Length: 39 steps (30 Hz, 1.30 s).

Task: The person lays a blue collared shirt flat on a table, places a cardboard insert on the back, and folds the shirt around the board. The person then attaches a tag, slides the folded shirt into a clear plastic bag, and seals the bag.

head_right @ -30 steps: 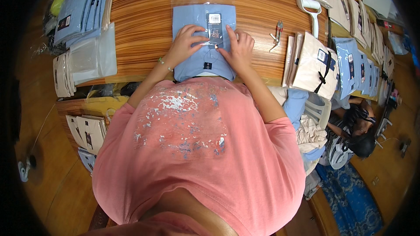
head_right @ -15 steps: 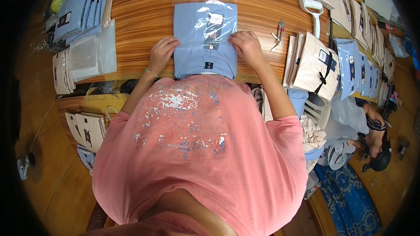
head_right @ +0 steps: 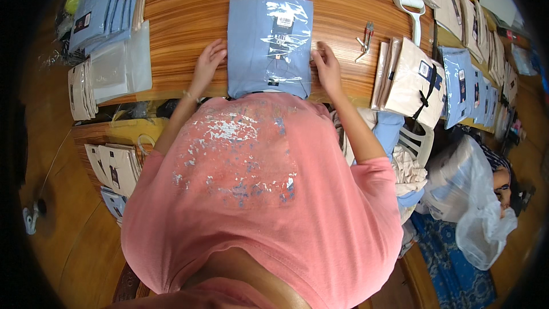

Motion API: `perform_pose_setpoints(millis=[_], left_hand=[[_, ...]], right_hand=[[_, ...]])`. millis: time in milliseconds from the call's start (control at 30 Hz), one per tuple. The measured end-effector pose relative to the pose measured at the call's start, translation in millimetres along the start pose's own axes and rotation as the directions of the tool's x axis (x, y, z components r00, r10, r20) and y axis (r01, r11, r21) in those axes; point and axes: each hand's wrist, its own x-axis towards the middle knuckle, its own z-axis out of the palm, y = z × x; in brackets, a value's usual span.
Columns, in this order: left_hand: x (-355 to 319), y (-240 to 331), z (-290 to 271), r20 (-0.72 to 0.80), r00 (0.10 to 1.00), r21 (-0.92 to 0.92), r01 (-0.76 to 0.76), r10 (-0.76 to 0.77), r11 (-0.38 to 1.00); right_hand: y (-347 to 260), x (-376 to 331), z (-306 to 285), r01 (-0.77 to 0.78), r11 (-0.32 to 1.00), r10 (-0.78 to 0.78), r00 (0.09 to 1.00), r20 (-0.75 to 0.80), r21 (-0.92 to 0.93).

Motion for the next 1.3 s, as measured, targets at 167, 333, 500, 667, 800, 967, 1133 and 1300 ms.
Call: perform_pose_setpoints(millis=[167, 333, 500, 667, 800, 967, 1133, 1300], left_hand=[[43.1, -9.2, -16.9, 0.378, 0.914, 0.164, 0.092, -0.149, 0.982], [26.9, -21.8, -21.0, 0.379, 0.878, -0.008, 0.318, -0.291, 0.948], [-28.5, -37.8, -27.1, 0.461, 0.802, 0.097, 0.382, -0.381, 0.919], [-29.7, -4.7, -30.9, 0.334, 0.821, 0.243, 0.399, -0.462, 0.884], [-24.7, -9.8, -22.5, 0.357, 0.859, 0.265, 0.285, -0.368, 0.921], [-57.5, -49.7, -29.6, 0.397, 0.782, 0.231, 0.422, -0.481, 0.877], [-34.3, -2.4, -25.3, 0.392, 0.795, 0.267, 0.383, -0.463, 0.884], [-47.4, -40.1, -17.2, 0.437, 0.818, 0.101, 0.368, -0.373, 0.924]], right_hand=[[-14.7, 25.9, -3.1, -0.338, 0.899, 0.263, 0.925, 0.274, 0.278], [-2.1, 7.1, 2.4, -0.383, 0.799, 0.264, 0.916, 0.301, 0.463], [33.4, -47.8, -0.4, -0.405, 0.805, 0.26, 0.897, 0.357, 0.434], [0.1, -31.9, -15.6, -0.434, 0.895, 0.352, 0.828, 0.437, 0.102], [6.2, -22.1, -10.7, -0.341, 0.937, 0.293, 0.889, 0.353, 0.079], [13.7, -64.3, -12.6, -0.472, 0.855, 0.354, 0.834, 0.423, 0.214], [0.8, -53.4, -8.1, -0.513, 0.823, 0.386, 0.819, 0.425, 0.241], [32.7, -56.6, -8.2, -0.519, 0.836, 0.372, 0.776, 0.51, 0.18]])
